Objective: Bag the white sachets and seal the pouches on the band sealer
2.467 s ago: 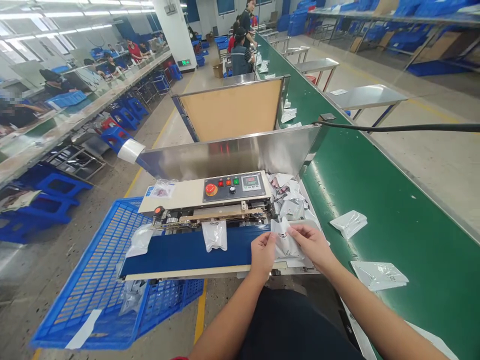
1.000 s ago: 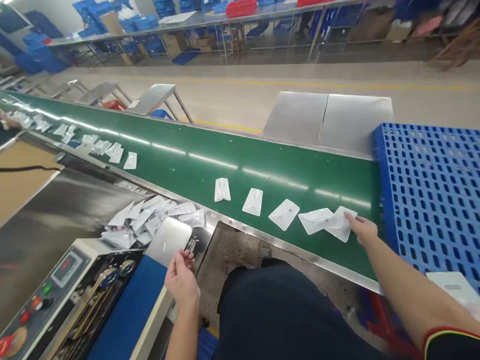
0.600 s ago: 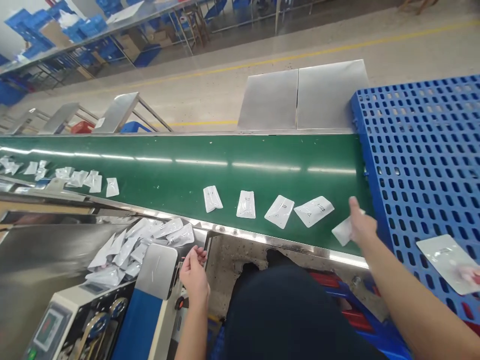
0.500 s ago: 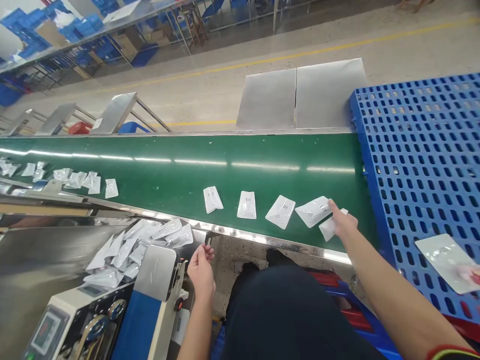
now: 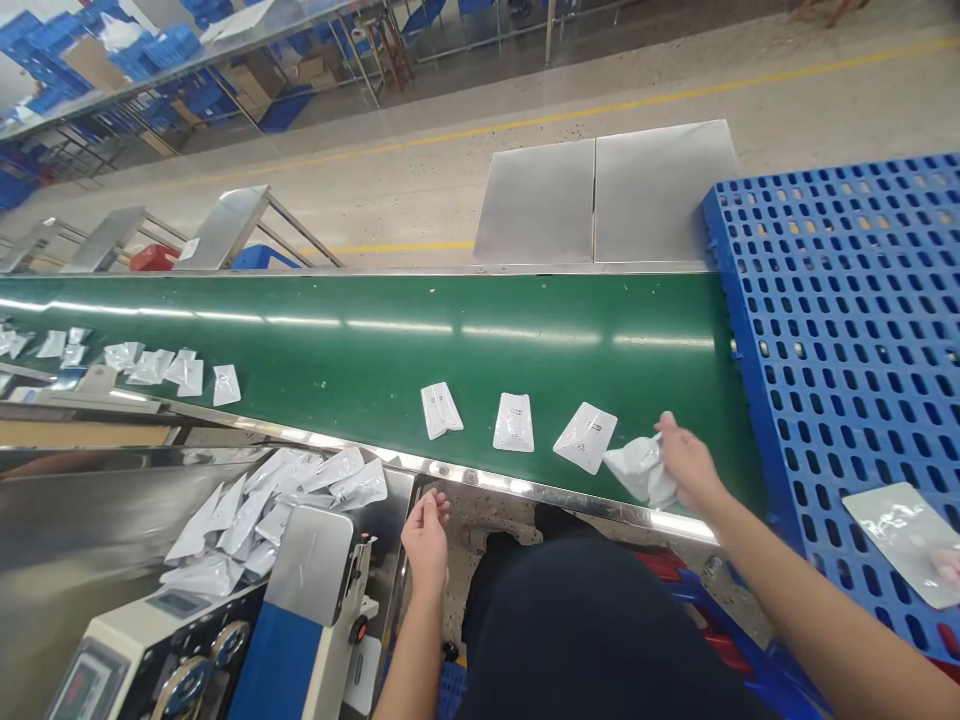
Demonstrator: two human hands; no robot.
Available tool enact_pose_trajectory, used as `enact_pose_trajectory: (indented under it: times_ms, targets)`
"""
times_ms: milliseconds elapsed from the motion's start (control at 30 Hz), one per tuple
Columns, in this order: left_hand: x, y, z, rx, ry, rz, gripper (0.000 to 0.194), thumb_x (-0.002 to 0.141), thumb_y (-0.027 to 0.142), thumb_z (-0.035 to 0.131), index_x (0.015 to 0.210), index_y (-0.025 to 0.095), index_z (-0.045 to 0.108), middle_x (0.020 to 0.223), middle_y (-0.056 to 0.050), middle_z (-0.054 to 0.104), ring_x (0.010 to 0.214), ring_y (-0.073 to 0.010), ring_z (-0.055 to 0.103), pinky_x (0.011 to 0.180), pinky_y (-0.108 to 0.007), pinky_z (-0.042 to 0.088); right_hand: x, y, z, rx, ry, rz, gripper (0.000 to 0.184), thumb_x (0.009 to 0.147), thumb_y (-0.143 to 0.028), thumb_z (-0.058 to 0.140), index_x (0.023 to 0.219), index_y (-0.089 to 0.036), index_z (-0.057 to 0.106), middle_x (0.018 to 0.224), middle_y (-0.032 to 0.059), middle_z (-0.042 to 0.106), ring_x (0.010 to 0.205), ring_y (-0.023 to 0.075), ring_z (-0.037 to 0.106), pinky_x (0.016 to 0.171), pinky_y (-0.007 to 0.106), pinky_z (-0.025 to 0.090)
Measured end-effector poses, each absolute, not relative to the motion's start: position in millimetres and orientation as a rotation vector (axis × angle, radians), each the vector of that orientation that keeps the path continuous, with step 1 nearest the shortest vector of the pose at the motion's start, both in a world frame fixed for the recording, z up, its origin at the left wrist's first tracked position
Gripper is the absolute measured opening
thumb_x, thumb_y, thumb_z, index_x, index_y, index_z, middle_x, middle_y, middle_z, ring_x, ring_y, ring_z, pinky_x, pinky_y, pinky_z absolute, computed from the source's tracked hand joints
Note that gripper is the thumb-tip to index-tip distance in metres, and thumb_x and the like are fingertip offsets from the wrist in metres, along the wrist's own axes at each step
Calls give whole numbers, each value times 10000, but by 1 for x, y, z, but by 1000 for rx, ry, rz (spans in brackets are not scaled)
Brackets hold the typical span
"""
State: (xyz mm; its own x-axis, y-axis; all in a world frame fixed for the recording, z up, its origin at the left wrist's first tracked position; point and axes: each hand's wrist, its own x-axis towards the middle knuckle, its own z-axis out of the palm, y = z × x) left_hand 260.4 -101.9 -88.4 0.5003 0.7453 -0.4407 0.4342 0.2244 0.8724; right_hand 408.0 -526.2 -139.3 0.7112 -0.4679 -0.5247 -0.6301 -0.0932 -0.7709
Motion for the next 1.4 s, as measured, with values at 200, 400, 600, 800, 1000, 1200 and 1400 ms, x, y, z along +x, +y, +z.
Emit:
enact_pose_trajectory:
  times_ms: [200, 400, 600, 800, 1000, 1200, 1400]
  targets:
    - [285, -120, -108, 1498, 1001, 137, 621, 808, 677, 828, 1094, 126, 832, 1054, -163, 826, 904, -251, 786, 770, -341, 610, 430, -462, -167, -1851, 1055, 402, 562, 634, -656, 908, 923, -231, 682, 874, 112, 783, 773, 285, 720, 616, 357, 558]
    - [332, -105, -127, 1694, 935, 148, 499, 967, 571, 719, 1232, 152, 779, 1213, -179, 804, 1130, -283, 773, 1026, -415, 594, 442, -461, -154, -2072, 458, 316, 373, 777, -588, 765, 746, -236, 648, 966, 87, 792, 879, 272, 699, 793, 370, 547]
    - [419, -69, -163, 1824, 1026, 123, 519, 1030, 427, 672, 1461, 141, 633, 1431, -228, 708, 1306, -292, 697, 1124, -405, 525, 438, -428, -125, -1903, 171, 495, 497, 723, -439, 825, 1181, -250, 782, 1123, 75, 792, 980, 276, 716, 828, 357, 561]
    - [456, -79, -179, 1875, 922, 12, 270, 992, 393, 676, 1045, 158, 798, 1082, -170, 815, 1042, -307, 750, 981, -406, 558, 427, -405, -125, -1717, 485, 587, 370, 798, -565, 776, 931, -220, 747, 745, 21, 708, 638, 205, 622, 554, 300, 480]
    - [403, -109, -133, 1937, 623, 128, 307, 1066, 428, 550, 1108, 225, 777, 1064, -87, 814, 986, -248, 737, 942, -345, 551, 424, -432, -131, -1961, 434, 492, 402, 700, -566, 845, 733, -215, 653, 786, 47, 740, 658, 181, 587, 565, 282, 438]
    - [314, -104, -73, 1983, 490, 386, 403, 1101, 501, 489, 1187, 228, 773, 1146, -107, 811, 1066, -266, 740, 980, -369, 555, 458, -444, -157, -2104, 450, 518, 512, 592, -419, 852, 1050, -199, 784, 808, 72, 771, 685, 237, 672, 631, 335, 505]
    - [217, -103, -24, 1852, 718, 516, 410, 1053, 555, 589, 1150, 229, 819, 1099, -113, 825, 1023, -290, 760, 959, -371, 577, 493, -385, -159, -2206, 171, 714, 360, 595, -490, 841, 811, -210, 775, 645, 63, 720, 595, 275, 659, 556, 365, 477]
